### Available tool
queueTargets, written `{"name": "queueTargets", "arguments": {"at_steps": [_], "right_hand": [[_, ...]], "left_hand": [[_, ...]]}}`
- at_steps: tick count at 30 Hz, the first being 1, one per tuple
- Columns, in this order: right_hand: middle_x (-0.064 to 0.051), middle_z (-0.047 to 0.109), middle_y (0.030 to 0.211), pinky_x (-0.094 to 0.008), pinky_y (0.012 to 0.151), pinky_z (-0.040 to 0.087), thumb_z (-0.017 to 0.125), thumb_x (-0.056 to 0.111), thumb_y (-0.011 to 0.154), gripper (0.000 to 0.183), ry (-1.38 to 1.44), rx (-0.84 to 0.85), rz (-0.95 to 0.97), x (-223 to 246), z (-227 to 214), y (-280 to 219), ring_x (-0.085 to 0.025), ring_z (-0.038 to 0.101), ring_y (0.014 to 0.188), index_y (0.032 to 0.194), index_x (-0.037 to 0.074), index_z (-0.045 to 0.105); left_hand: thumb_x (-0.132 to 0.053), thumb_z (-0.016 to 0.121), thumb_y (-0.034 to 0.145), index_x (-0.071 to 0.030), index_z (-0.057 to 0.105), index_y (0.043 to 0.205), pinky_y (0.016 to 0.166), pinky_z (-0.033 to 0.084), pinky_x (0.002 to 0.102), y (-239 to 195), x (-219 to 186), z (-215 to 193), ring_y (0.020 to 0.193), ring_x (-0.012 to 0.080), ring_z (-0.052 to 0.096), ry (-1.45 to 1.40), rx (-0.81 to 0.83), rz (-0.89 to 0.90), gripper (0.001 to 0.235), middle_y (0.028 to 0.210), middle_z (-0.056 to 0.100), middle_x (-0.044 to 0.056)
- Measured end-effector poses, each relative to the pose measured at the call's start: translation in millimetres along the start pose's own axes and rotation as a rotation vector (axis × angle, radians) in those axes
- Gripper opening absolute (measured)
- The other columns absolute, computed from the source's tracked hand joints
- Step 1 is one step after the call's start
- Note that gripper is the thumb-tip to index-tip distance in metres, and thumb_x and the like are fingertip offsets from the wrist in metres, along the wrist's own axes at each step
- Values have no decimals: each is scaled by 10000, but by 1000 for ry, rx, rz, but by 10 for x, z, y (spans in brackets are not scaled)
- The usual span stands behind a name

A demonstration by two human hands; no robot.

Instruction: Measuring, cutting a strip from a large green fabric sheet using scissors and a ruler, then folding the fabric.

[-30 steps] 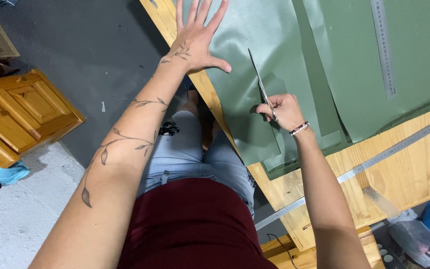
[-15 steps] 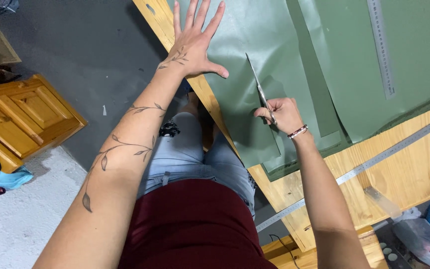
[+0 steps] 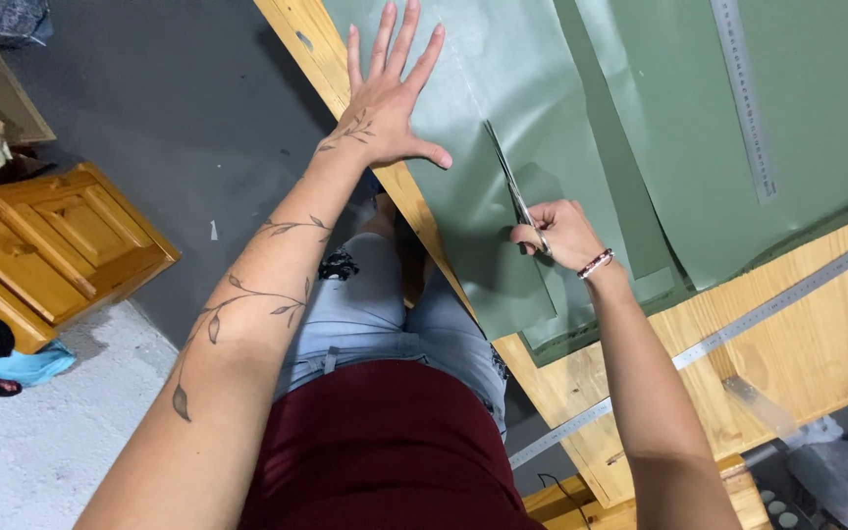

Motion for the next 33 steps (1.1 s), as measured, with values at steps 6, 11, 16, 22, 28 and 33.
{"name": "queueTargets", "arguments": {"at_steps": [6,11,16,22,28,33], "right_hand": [[50,534,439,-255,510,338,659,328,768,339,-20,3,-28,66,-42,200,-64,371,458,492,136,612],[35,548,449,-245,515,340,674,338,785,380,2,-26,-35,304,-71,256,-65,384,465,484,122,590],[20,552,450,-239,507,340,707,330,798,429,27,-48,-62,242,-53,327,-63,374,472,466,121,533],[10,569,449,-239,504,335,778,413,826,526,45,-72,-115,107,-22,356,-56,370,463,460,123,536],[13,569,454,-238,538,359,796,430,840,560,42,-84,-150,59,-1,370,-61,390,470,457,125,524],[1,557,434,-229,519,348,816,482,808,603,42,-113,-156,14,6,375,-53,439,442,448,126,489]], "left_hand": [[-921,812,687,-184,-49,1676,1209,-121,668,24,33,54,1528,365,-212,24,-12,7,1504,1656,-212,148],[-888,831,704,-184,-56,1672,1206,-137,658,13,25,54,1532,363,-214,5,-4,5,1490,1655,-219,141],[-909,827,672,-179,-42,1673,1206,-122,667,29,38,64,1531,370,-204,17,-18,5,1513,1656,-207,148],[-894,813,744,-189,-45,1679,1203,-137,658,49,84,126,1531,360,-215,8,-8,9,1452,1656,-217,137],[-651,485,1146,-208,7,1690,1212,-125,656,79,150,195,1536,341,-198,-9,-56,35,849,1665,-191,101],[-609,580,1139,-195,-2,1690,1206,-131,662,76,111,147,1524,351,-214,-4,-32,25,902,1654,-208,119]]}}
Point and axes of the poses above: each hand's wrist, its own y-axis towards the middle knuckle, its own z-axis out of the palm, x = y × z, the point moved 5 cm from there along y, towards the middle knuckle
